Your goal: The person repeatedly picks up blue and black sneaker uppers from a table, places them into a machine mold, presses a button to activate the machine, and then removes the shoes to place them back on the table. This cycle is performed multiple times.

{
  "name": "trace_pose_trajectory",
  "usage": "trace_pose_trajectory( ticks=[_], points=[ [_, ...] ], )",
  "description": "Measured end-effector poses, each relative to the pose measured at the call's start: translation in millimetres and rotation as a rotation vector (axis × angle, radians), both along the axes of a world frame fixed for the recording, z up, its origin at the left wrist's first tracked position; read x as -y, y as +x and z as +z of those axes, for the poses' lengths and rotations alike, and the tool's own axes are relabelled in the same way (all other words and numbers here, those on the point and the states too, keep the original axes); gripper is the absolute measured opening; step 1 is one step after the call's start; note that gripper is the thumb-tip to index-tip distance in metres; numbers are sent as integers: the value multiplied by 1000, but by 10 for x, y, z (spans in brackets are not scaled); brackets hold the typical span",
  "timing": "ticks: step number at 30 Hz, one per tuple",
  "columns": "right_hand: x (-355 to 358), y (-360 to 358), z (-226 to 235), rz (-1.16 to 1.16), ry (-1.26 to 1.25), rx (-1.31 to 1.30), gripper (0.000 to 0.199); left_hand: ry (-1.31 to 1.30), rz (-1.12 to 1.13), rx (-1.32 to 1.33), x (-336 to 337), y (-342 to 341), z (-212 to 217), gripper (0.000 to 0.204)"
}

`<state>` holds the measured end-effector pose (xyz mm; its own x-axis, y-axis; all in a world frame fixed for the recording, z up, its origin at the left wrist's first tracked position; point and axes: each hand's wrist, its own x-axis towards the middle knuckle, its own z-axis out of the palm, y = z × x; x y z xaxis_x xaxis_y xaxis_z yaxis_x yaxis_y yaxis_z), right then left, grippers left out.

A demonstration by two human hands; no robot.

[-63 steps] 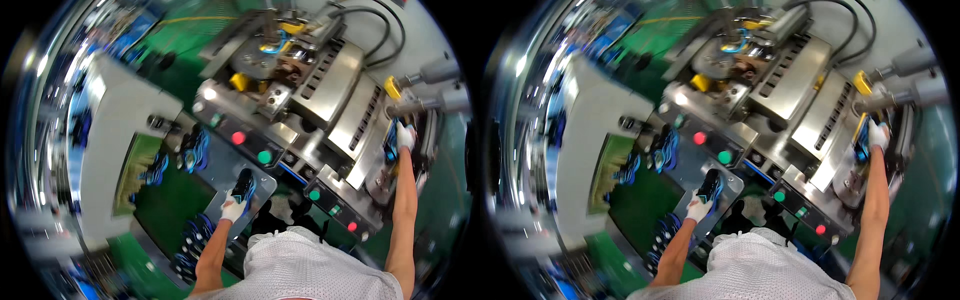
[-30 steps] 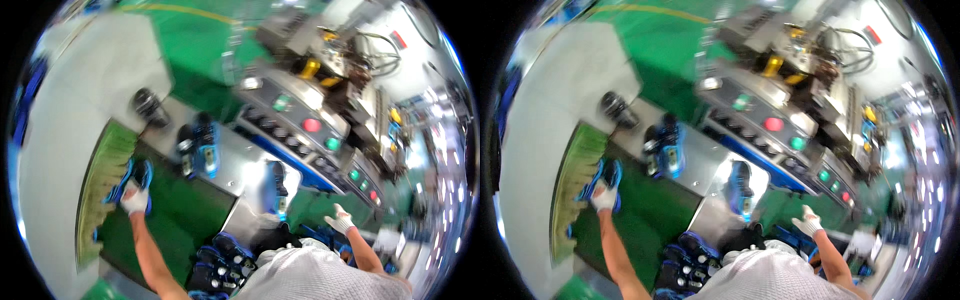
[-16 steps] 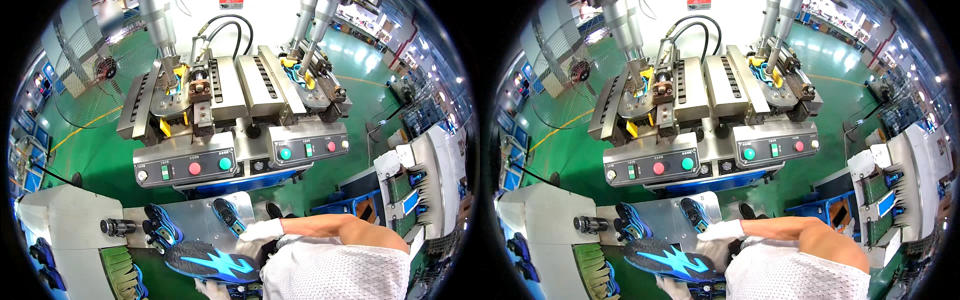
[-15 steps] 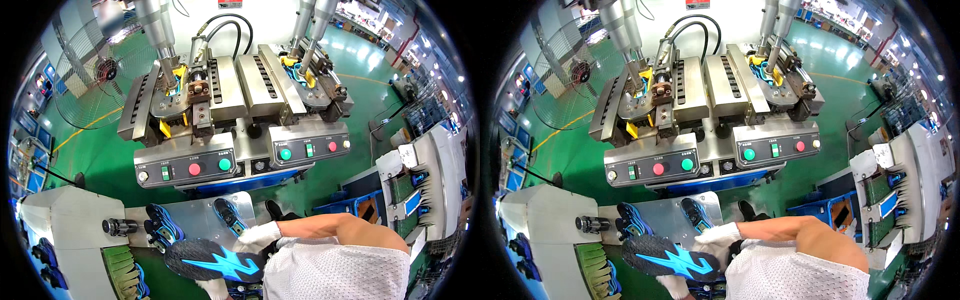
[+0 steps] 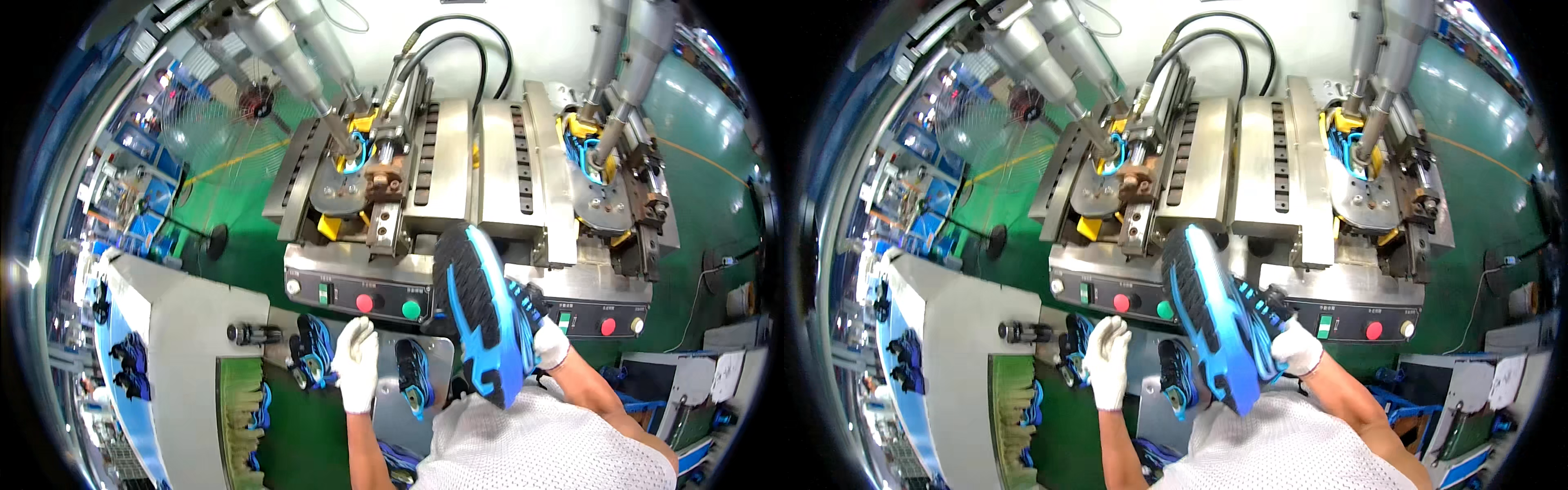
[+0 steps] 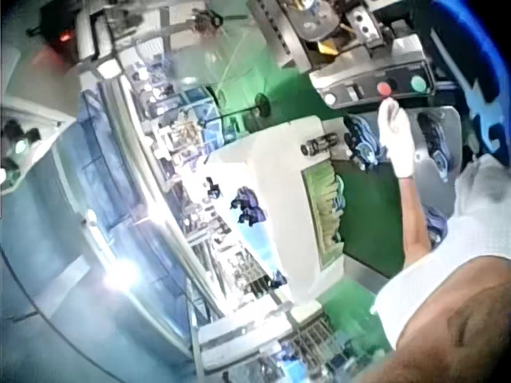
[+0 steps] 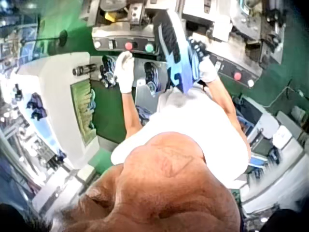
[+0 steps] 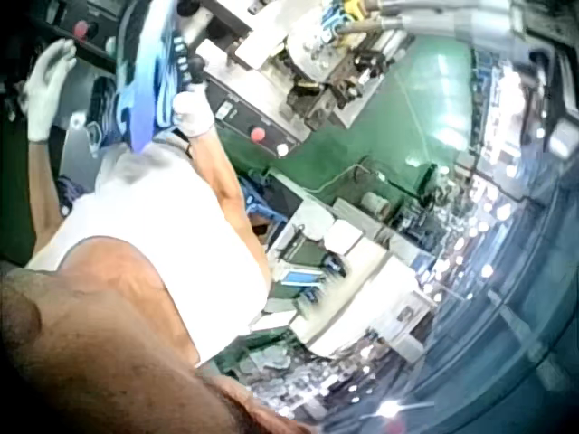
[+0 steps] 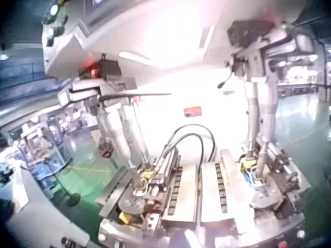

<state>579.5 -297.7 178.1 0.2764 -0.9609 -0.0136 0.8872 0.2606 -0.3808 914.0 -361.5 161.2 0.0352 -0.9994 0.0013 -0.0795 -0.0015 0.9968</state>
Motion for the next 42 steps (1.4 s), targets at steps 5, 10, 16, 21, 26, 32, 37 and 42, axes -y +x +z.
trace_pose_trajectory(
  ticks=[5,10,16,21,26,32,37,42],
  points=[
    [-52,-345,63,-109,45,-150,107,42,77,155,305,-62,0,48],
    [-223,-288,5,-339,58,-377,107,20,160,286,291,274,-1,47],
    [-114,-100,42,-310,123,-270,97,-39,54,326,508,280,67,47],
    [-143,-74,-124,-379,250,-210,79,-271,-90,477,1045,25,382,45],
    [-101,-42,-63,-454,328,-217,41,-606,-183,801,1987,-480,623,41],
    [76,-4,225,-448,309,-287,45,-460,-298,927,3158,-712,69,55],
    [1,-144,2,-502,273,-340,65,-287,-256,1078,3721,-1225,-100,68],
    [-65,-187,244,-478,344,-460,70,-363,-23,1359,4489,-1400,-703,88]
  ],
)
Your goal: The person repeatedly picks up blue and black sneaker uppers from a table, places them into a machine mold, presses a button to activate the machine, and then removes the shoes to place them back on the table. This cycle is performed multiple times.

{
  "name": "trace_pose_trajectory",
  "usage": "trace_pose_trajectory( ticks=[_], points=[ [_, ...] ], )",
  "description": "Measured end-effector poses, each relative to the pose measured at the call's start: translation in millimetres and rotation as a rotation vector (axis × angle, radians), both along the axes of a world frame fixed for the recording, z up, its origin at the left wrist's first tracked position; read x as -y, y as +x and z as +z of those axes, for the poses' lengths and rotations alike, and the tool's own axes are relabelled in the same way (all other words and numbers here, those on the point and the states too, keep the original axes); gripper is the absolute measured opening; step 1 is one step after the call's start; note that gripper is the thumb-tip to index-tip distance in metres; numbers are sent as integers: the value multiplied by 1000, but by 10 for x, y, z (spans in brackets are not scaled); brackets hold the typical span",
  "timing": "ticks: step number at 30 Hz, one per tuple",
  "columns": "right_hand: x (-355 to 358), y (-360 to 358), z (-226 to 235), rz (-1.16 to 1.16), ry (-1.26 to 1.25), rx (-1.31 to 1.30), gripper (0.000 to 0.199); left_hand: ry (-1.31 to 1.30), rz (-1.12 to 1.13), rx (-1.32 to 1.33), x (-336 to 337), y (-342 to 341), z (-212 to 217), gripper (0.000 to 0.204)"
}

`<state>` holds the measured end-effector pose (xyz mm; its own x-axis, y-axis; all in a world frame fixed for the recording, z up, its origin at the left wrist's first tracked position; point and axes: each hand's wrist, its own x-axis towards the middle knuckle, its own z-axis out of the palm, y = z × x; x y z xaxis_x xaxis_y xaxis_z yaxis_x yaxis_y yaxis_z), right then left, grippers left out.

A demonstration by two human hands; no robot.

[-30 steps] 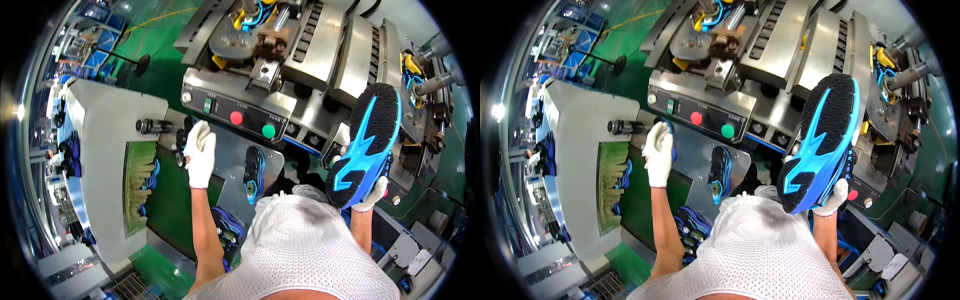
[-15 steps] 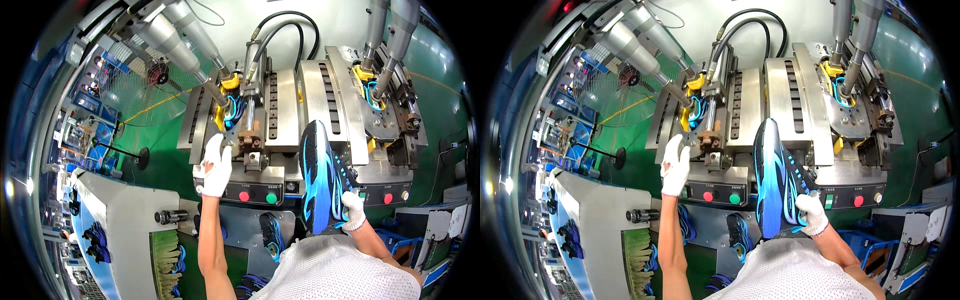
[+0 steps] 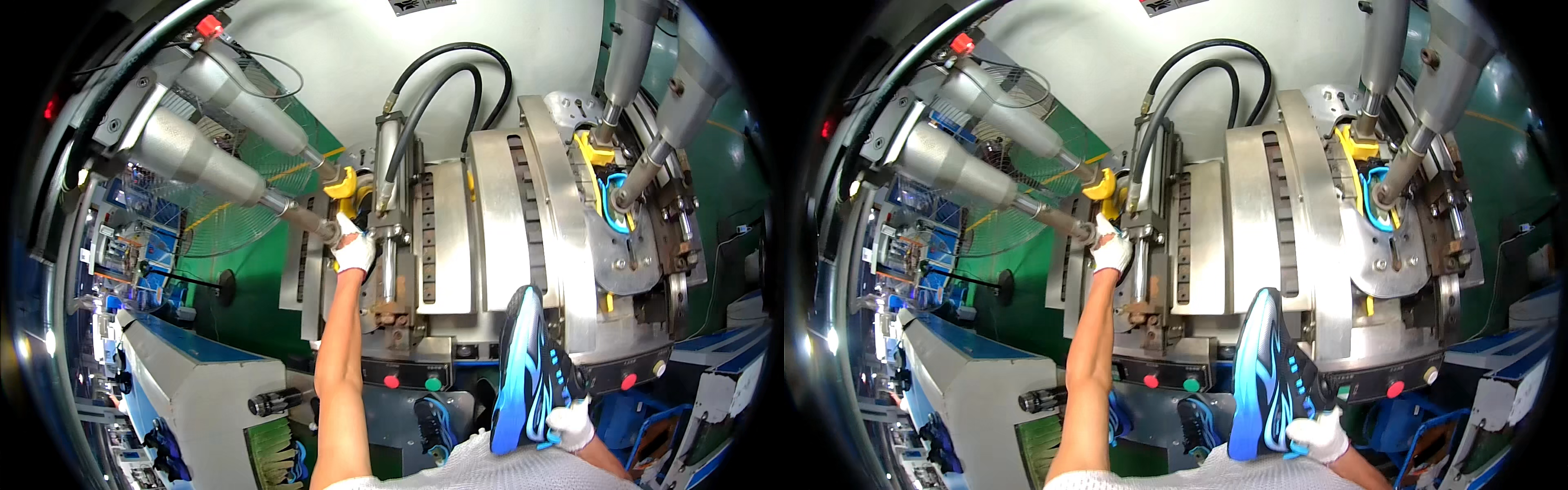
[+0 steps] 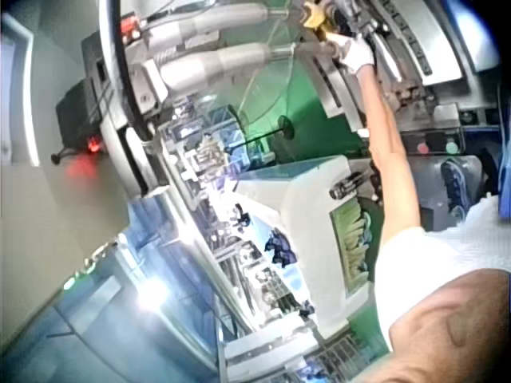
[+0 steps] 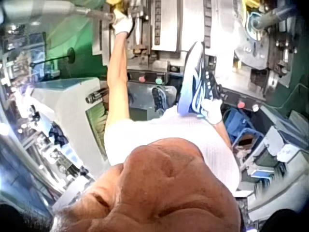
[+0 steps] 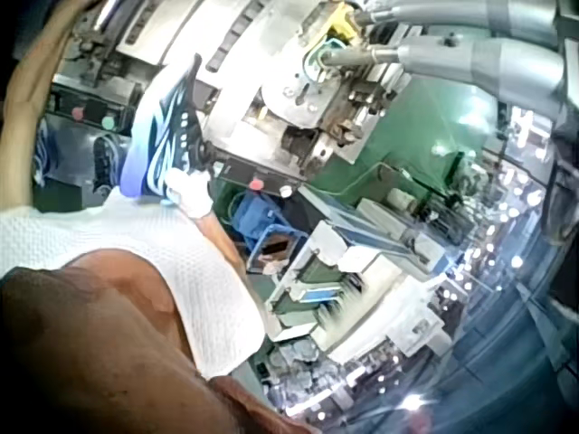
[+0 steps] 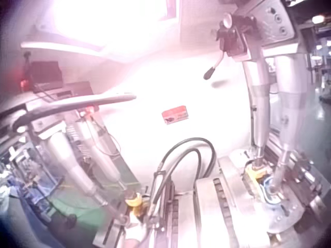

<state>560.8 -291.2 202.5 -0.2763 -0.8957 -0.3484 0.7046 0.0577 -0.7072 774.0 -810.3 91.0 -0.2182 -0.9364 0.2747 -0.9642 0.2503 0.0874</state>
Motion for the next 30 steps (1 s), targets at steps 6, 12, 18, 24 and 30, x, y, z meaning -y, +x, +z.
trace_pose_trajectory(
  ticks=[6,12,18,24,30],
  points=[
    [-109,-55,-81,-58,286,149,51,184,-58,-96,315,-246,554,64],
    [171,11,-26,81,320,-207,45,64,-89,-355,-639,281,1310,68],
    [1639,721,281,182,95,-41,30,44,35,-662,-2508,1518,1403,62],
    [4105,1472,-110,241,47,-74,13,180,322,-591,-4170,2453,620,60],
    [5570,1311,-968,169,331,-1211,21,464,732,-444,-5144,2539,-414,63]
  ],
)
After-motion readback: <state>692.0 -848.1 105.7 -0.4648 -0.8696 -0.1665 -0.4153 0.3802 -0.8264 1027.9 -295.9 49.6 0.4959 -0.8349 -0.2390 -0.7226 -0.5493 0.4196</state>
